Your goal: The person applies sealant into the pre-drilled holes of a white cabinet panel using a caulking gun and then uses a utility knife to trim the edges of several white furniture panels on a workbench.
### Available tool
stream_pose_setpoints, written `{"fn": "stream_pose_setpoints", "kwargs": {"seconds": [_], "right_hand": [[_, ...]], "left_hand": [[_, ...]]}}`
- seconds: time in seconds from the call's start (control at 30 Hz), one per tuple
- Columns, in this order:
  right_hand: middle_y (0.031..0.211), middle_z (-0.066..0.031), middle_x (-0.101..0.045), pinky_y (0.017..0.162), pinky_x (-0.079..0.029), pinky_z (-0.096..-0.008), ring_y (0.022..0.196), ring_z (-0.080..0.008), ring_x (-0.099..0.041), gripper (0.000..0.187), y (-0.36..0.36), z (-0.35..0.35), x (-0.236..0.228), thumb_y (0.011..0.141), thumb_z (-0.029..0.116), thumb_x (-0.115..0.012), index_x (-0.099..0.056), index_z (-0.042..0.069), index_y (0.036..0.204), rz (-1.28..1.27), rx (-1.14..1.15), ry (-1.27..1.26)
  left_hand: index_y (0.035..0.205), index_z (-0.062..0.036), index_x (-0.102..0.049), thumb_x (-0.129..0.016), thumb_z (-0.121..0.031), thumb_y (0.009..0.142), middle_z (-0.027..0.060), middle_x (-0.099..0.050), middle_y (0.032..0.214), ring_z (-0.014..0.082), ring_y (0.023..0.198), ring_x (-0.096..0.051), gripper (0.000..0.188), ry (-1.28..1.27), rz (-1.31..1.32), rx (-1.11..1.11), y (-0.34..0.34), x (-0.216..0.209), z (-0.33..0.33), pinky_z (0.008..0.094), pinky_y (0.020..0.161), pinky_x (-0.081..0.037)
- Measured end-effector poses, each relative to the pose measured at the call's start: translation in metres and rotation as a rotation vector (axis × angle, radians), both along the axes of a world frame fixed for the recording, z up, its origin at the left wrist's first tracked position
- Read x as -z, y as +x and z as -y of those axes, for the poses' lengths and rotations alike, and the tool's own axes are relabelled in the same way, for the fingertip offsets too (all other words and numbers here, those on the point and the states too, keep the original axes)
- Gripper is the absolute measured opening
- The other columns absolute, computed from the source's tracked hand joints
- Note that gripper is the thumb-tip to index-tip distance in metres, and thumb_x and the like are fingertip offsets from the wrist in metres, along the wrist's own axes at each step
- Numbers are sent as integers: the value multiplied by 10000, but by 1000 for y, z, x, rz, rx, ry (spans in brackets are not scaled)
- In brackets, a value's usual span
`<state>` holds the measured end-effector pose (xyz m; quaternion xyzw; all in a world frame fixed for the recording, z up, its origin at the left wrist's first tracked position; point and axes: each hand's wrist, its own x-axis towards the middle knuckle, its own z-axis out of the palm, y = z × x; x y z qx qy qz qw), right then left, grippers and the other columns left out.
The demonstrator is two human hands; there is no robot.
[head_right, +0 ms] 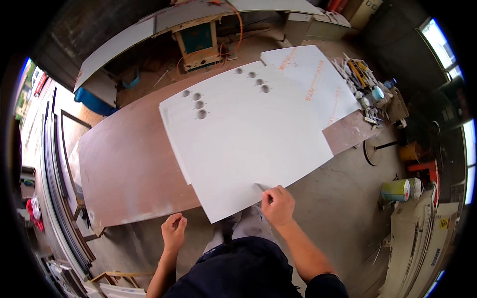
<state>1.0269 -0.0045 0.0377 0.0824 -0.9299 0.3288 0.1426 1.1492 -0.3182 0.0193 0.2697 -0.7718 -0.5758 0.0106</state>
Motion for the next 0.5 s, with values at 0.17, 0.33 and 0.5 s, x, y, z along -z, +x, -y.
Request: {"fn": "stream_pose_setpoints", "kwargs": {"seconds": [0.17, 0.33, 0.5], "right_hand": [[754, -96, -618, 592, -483, -379, 662, -305, -607, 85, -61, -124, 27, 797, 59, -676, -599, 69, 760, -44, 213, 14], [735, -111, -613, 608, -481, -383, 672, -305, -605, 98, -120, -242, 34, 798, 58, -677, -595, 49, 745, 44, 447, 119], [733, -82, -609, 627, -483, -381, 701, -285, -602, 71, -132, -256, 5, 763, 59, -695, -625, 72, 764, 21, 111, -8]], "left_hand": [[963, 44, -666, -685, -40, 871, 40, -624, 780, 73, 658, -542, 126, -129, -33, 54, -41, -5, -13, 226, 619, -459], [938, 12, -655, -642, -9, 813, 115, -637, 892, 265, 854, -591, 127, -400, -54, 114, -102, -29, -41, 346, 762, -485], [1103, 25, -616, -643, -71, 831, 167, -594, 1138, 355, 1050, -546, 290, -819, -257, 192, -163, -16, -79, 441, 915, -433]]}}
